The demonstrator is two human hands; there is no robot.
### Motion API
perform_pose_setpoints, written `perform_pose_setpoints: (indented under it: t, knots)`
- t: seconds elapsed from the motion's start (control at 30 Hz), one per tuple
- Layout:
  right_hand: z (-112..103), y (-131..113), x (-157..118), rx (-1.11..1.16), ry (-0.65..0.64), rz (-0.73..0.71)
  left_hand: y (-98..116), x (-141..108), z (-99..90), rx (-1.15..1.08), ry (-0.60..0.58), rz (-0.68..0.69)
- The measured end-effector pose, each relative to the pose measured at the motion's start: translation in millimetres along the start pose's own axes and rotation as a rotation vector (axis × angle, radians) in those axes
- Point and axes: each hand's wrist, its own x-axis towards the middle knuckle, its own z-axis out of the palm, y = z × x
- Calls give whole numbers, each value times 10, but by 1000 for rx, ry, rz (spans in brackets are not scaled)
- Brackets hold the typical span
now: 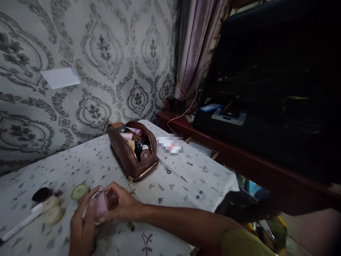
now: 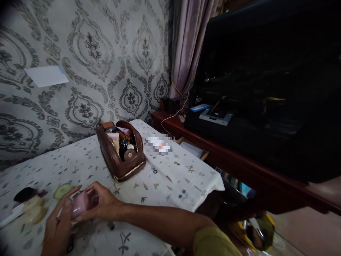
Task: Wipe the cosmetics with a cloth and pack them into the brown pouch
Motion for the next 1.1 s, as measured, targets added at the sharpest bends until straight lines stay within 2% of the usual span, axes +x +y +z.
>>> perform_pose_setpoints:
  t: [0.1, 0.2, 0.27, 0.4, 0.57, 0.63, 0.73, 0.8, 0.87, 0.9, 0.97, 1.03, 1.1]
  knots:
    - [-4, -10, 8, 13, 7, -79, -131, -11, 56, -31, 23, -174]
    - [-18, 5, 8, -47, 28, -163, -282, -49, 118, 27, 152, -215]
    - [-22, 5, -4, -79, 29, -197, -324, -59, 135, 50, 182, -221]
    - [-12, -17, -38, -94, 47, -198, -251, -15, 102, 72, 163, -217]
    - [7, -8, -34, -121, 118, -137, -126, 39, 27, 39, 23, -181]
    - [13, -4, -23, -107, 164, -103, -81, 54, -16, 77, 18, -139]
    - [21, -16, -10, -83, 215, -63, 30, 83, -99, 179, 96, -40]
    - [26, -22, -4, -91, 222, -26, 113, 99, -144, 226, 183, 73]
    - [36, -14, 6, -70, 204, 32, 170, 103, -159, 269, 210, 253]
    - [42, -4, 14, -27, 182, 74, 183, 104, -154, 287, 179, 354]
    - [50, 27, 33, 91, 135, 156, 189, 114, -127, 305, 44, 499]
    - [48, 61, 50, 145, 116, 183, 183, 149, -101, 282, -89, 480]
    - [34, 90, 56, 81, 124, 125, 176, 210, -94, 221, -146, 332]
